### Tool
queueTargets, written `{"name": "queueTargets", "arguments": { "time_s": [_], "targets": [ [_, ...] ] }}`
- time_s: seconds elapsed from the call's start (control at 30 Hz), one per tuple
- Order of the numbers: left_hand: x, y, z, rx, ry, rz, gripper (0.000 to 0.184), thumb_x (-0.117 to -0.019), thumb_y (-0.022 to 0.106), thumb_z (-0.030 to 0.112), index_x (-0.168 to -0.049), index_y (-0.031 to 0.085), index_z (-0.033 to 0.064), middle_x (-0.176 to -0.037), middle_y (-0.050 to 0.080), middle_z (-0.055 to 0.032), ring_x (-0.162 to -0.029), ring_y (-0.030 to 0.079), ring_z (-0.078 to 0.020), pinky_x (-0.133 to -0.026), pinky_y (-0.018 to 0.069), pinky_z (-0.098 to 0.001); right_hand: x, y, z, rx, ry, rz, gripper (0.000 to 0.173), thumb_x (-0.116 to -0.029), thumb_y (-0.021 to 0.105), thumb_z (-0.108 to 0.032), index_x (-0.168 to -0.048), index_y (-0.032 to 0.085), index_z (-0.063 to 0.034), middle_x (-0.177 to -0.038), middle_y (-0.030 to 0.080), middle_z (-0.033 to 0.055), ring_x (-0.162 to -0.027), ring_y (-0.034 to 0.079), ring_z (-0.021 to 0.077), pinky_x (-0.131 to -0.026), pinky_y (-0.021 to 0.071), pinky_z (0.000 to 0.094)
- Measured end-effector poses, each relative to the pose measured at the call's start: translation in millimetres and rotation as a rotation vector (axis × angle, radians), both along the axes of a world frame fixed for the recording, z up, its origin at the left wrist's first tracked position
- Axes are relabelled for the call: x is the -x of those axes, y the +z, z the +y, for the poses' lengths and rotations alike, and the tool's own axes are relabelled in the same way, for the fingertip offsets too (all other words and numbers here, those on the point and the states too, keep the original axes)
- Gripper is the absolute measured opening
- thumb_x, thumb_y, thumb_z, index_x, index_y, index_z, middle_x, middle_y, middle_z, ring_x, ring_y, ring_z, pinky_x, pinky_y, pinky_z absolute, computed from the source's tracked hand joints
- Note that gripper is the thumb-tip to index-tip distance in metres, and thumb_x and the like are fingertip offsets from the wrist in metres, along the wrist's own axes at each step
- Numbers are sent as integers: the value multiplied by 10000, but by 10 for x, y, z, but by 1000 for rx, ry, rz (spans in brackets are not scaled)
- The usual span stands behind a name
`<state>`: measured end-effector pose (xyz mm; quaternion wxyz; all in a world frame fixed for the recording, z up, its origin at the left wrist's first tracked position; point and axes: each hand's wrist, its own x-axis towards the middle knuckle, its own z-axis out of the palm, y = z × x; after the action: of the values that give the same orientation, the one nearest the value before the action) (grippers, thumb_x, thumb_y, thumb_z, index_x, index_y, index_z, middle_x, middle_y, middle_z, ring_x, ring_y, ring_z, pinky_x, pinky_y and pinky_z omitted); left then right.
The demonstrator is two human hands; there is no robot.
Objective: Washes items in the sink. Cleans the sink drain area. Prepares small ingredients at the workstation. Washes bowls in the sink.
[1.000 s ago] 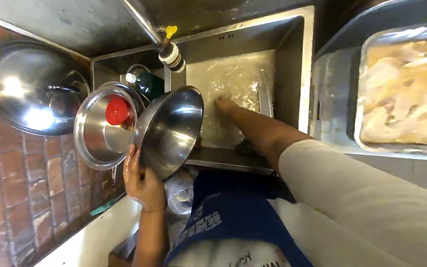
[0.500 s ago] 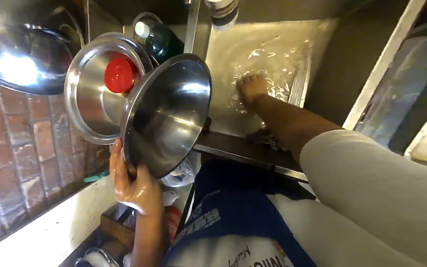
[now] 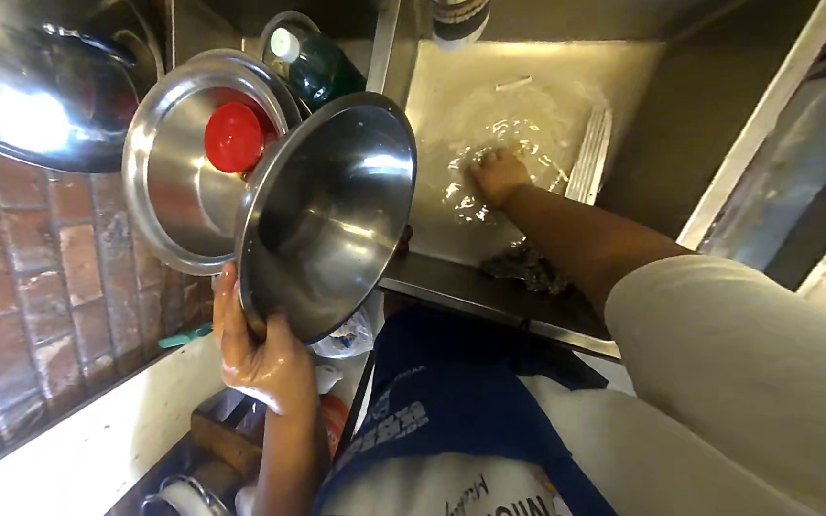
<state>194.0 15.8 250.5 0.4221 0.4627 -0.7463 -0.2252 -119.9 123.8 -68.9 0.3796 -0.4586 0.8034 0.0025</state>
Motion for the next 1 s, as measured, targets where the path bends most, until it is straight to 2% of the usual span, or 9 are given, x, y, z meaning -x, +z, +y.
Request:
{"name": "queueTargets", "arguments": {
  "time_s": [0.1,0.2,0.3,0.37,0.43,0.57,0.67,0.93,1.0],
  "targets": [
    [11,-7,-5,-4,-15,12,480,-771,541,-165,-1246,602,-187,-1356,638,-196,-1209,631,-138,-971,520,-248,50,47,-35,13,-21,-7,498,-898,741,-51,-1371,596,10,-1382,537,367,-1345,447,585,-1037,423,720],
    [18,-16,-1,-13,-13,15,481,-762,541,-166,-1238,606,-188,-1359,634,-202,-1240,618,-159,-997,515,-265,72,-38,-30,63,-8,13,461,-875,751,-43,-1314,629,22,-1344,580,338,-1318,485,561,-1054,396,727],
    [13,-19,-8,-22,-22,12,479,-766,544,-147,-1240,604,-184,-1363,629,-209,-1280,598,-190,-1040,500,-296,65,-133,8,134,-48,13,354,-909,706,-17,-1255,659,38,-1322,598,333,-1320,492,552,-1074,372,741],
    [13,-20,-7,-21,-17,7,486,-763,542,-147,-1245,597,-188,-1358,634,-206,-1262,607,-179,-1032,500,-290,54,-152,40,143,-53,27,345,-902,714,-31,-1239,666,27,-1325,604,306,-1331,496,527,-1048,441,697],
    [24,-19,-5,-32,-4,9,509,-759,541,-157,-1266,585,-186,-1363,630,-195,-1233,614,-151,-1004,507,-267,41,-110,61,158,-77,10,399,-866,748,-12,-1251,658,38,-1345,590,313,-1353,475,529,-1045,453,684],
    [33,-23,-6,-32,-15,6,519,-750,543,-170,-1266,586,-191,-1370,620,-211,-1256,604,-164,-1018,502,-270,8,-74,126,213,-98,23,320,-924,683,-10,-1238,655,48,-1325,595,318,-1321,502,536,-1010,477,685],
    [50,-33,11,-36,-15,21,513,-756,539,-171,-1267,586,-188,-1372,628,-191,-1253,605,-142,-1016,498,-255,20,-106,150,217,-97,12,358,-911,681,43,-1265,637,63,-1334,576,338,-1332,476,561,-1015,472,694],
    [71,-22,57,-46,-20,48,537,-751,537,-201,-1286,578,-179,-1362,636,-169,-1144,644,-107,-934,531,-239,-63,-84,202,272,-156,44,338,-932,671,5,-1267,638,31,-1337,574,326,-1323,484,559,-989,485,692],
    [69,-34,72,-49,-29,48,528,-753,535,-192,-1279,583,-181,-1367,637,-174,-1194,635,-127,-976,522,-255,-65,-62,197,258,-160,43,354,-924,687,-8,-1275,648,17,-1351,573,313,-1336,472,553,-975,495,689]
  ]
}}
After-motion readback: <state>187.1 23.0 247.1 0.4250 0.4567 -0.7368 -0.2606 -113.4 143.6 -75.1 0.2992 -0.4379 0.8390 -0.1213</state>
